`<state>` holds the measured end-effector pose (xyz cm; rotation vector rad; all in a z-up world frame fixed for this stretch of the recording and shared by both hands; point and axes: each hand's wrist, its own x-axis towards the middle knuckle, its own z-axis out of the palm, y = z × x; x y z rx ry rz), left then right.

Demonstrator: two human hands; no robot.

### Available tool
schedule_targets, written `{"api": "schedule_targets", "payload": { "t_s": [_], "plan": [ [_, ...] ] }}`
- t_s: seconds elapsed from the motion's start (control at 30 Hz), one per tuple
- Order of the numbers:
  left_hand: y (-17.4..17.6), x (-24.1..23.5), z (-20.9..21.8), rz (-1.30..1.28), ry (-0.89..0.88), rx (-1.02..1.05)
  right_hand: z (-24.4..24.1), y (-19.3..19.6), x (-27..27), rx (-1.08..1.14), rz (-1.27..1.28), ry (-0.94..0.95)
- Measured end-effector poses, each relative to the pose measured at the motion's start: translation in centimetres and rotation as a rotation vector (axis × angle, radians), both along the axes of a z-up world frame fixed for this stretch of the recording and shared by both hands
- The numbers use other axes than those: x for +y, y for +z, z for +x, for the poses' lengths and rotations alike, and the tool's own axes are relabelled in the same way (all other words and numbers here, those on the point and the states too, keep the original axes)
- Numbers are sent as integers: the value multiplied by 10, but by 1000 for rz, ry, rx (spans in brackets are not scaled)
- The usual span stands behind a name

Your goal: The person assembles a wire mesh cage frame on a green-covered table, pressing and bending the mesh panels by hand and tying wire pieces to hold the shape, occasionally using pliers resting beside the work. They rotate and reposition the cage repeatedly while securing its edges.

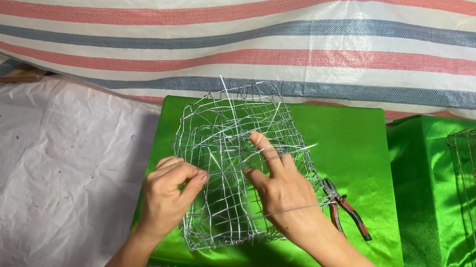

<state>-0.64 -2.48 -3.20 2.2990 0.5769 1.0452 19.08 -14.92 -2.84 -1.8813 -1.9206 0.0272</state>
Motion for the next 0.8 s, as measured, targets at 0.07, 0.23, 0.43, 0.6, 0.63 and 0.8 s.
{"api": "schedule_targets", "payload": {
  "t_s": [0.07,0.23,0.43,0.6,0.63,0.8],
  "plan": [
    [15,-2,4,68,9,83,4,-4,2,7,-12,3],
    [30,3,8,148,-10,236,9,1,3,-3,-18,15],
    [34,10,18,-260,4,557,9,1,5,151,-100,27],
    [21,13,27,-150,38,690,13,2,0,181,-29,48],
    [21,14,29,-147,34,691,14,-4,1,182,-26,44],
    [18,16,32,-82,-12,734,11,-35,-1,444,224,-30]
  ]
}}
